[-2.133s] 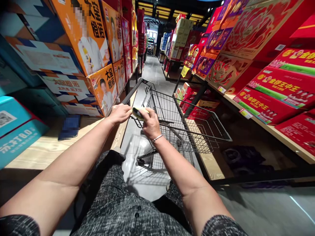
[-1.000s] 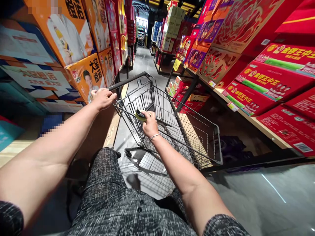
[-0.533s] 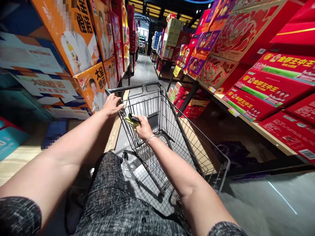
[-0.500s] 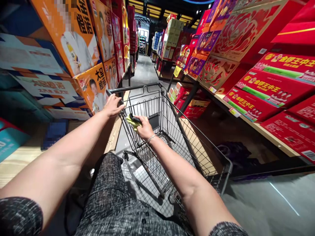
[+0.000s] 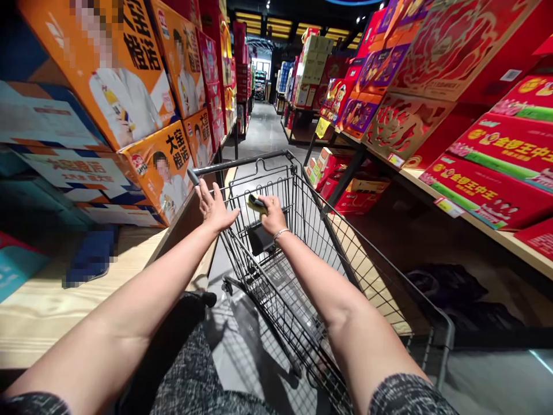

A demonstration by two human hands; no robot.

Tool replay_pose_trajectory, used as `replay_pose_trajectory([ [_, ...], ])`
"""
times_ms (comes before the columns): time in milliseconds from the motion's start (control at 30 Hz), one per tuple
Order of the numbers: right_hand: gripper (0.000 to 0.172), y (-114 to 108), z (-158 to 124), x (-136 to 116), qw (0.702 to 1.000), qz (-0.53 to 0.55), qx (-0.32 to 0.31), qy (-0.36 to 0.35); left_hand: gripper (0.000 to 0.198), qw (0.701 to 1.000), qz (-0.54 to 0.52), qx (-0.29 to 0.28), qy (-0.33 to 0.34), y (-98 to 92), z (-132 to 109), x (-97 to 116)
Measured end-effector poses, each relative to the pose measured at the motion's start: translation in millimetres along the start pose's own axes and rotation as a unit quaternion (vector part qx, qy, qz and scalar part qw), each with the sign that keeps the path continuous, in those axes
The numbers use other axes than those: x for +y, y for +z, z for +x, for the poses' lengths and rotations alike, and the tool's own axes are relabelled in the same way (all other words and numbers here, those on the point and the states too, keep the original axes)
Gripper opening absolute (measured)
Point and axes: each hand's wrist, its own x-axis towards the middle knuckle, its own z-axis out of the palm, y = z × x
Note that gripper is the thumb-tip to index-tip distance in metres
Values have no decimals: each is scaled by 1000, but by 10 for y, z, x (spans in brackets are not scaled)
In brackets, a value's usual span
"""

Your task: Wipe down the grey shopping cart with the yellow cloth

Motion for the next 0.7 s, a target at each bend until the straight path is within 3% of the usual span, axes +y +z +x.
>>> replay_pose_trajectory([
  [133,69,-21,530,-5,993,-32,59,-99,129,1000,27,-3,9,53,0,27],
  [267,57,242,666,133,988,-34,19,-152,131,996,80,-22,16,28,-13,63],
  [367,54,497,376,423,990,-30,-2,-138,126,994,106,-29,23,36,-3,62],
  [467,54,598,-133,794,990,-51,-49,-119,123,992,112,-51,28,66,49,21],
  [600,56,433,-769,1240,974,-85,-161,-134,128,990,109,-86,29,74,156,-34],
  [700,56,249,-849,1458,971,-90,-174,-134,132,988,111,-100,33,66,256,-46],
])
